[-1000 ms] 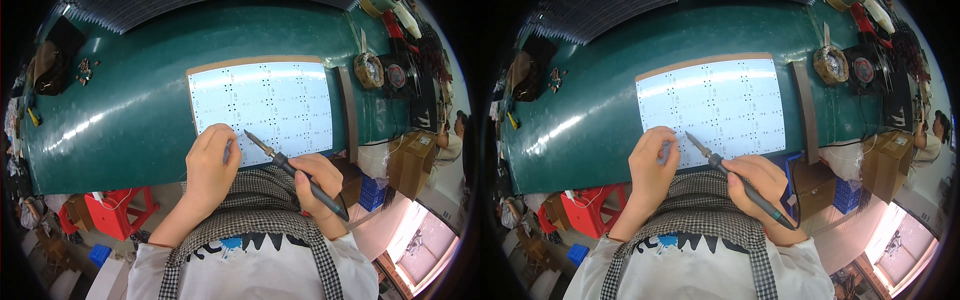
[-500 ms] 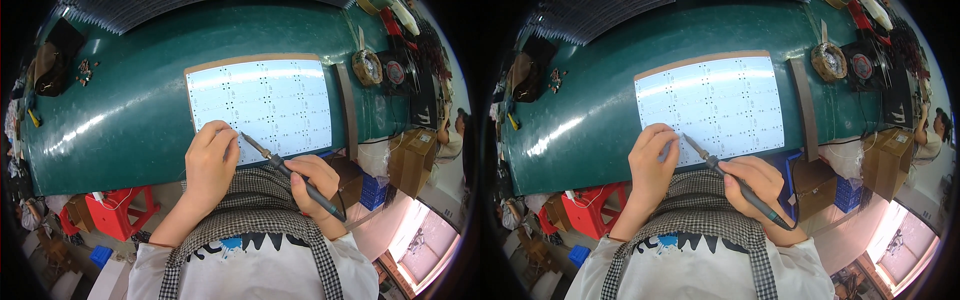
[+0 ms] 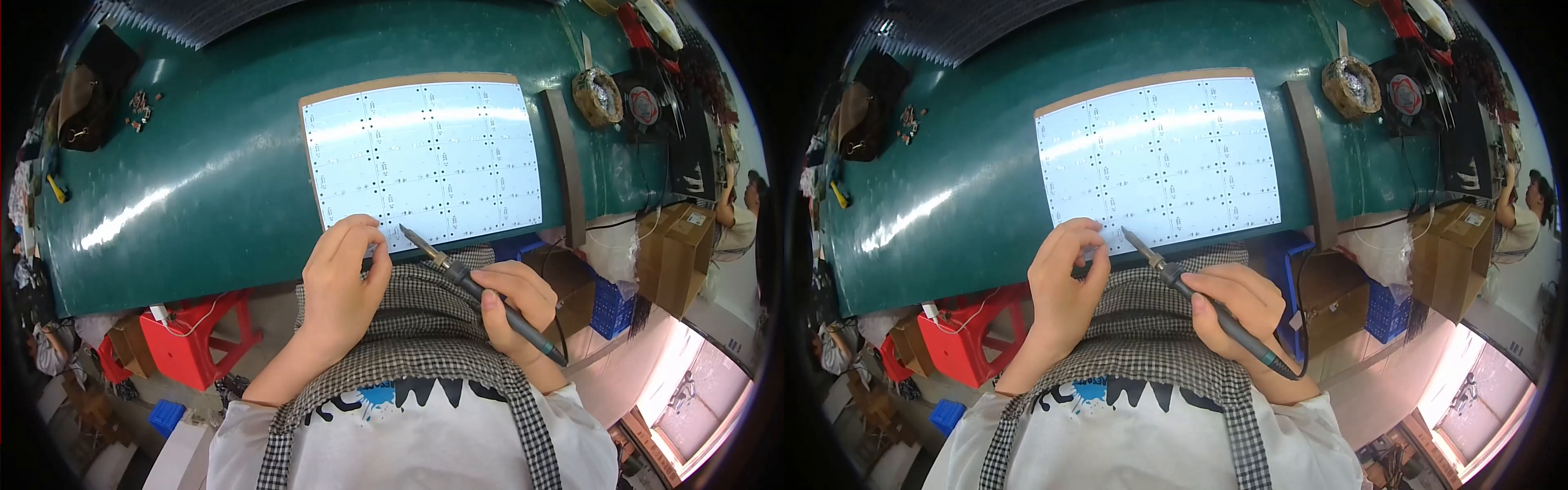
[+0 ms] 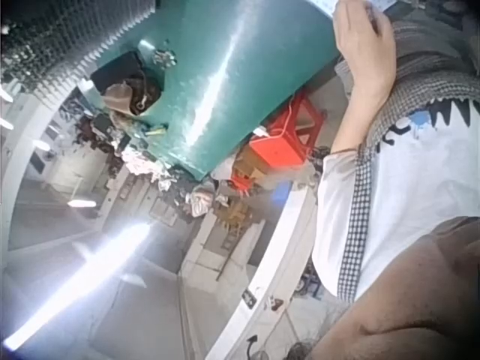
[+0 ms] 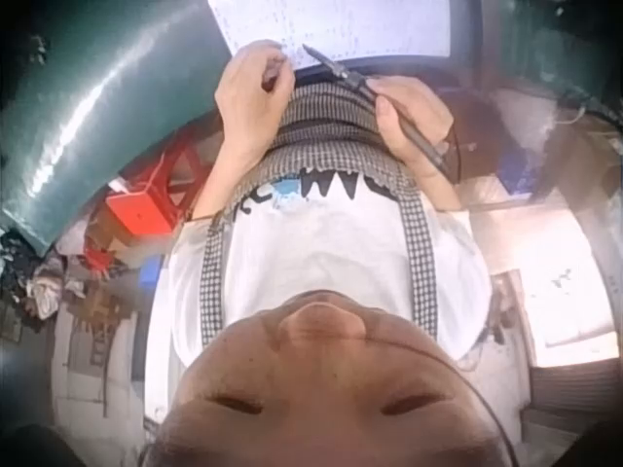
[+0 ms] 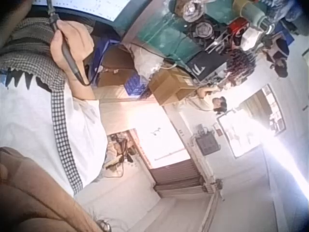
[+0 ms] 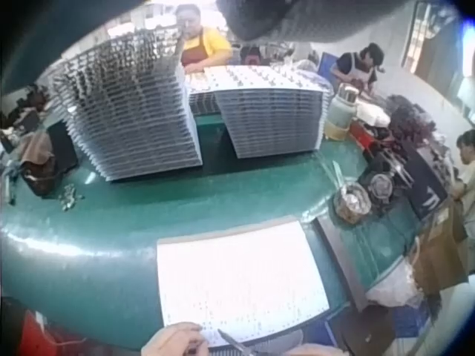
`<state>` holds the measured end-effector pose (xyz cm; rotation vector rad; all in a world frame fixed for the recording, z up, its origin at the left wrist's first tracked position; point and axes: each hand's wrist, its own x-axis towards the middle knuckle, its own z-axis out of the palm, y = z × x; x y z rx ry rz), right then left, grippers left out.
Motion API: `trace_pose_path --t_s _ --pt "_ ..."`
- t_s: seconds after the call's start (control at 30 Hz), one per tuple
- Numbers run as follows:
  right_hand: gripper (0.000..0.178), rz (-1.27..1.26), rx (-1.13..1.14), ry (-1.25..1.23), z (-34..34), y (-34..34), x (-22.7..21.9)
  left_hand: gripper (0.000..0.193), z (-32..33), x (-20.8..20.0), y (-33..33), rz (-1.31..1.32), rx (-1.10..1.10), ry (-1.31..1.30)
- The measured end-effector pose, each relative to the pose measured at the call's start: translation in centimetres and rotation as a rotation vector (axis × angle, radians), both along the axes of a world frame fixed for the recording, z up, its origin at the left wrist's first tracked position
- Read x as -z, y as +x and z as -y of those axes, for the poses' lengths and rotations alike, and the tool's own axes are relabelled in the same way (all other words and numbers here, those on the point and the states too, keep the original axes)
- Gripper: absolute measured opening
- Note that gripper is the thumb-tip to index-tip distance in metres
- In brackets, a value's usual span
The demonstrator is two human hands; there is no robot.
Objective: The person solders components onto an LED light panel at a workbench. This is done by hand using a soldering iron and solder wire.
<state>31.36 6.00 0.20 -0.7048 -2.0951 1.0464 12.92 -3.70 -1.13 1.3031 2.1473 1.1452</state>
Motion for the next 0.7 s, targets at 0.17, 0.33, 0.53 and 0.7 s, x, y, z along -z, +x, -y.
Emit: trace_pose_path --t_s 0.17,0.33,0.53,0.7 --pt "0.015 0.005 -0.014 -0.001 0.13 -0.01 0.09 0.016 -0.17 0.33 0.11 -0.032 0.002 0.024" --pt "0.015 -0.002 -0.012 0.002 0.30 0.05 0.30 0.015 -0.22 0.57 0.23 -0.071 0.002 0.031" --pt "0.015 0.002 -0.014 -0.007 0.55 0.39 0.40 0.011 -0.18 0.21 0.39 -0.124 -0.004 -0.019" --pt "0.016 -0.006 -0.020 -0.004 0.69 0.85 0.29 0.012 0.02 -0.16 0.47 -0.107 0.008 -0.064"
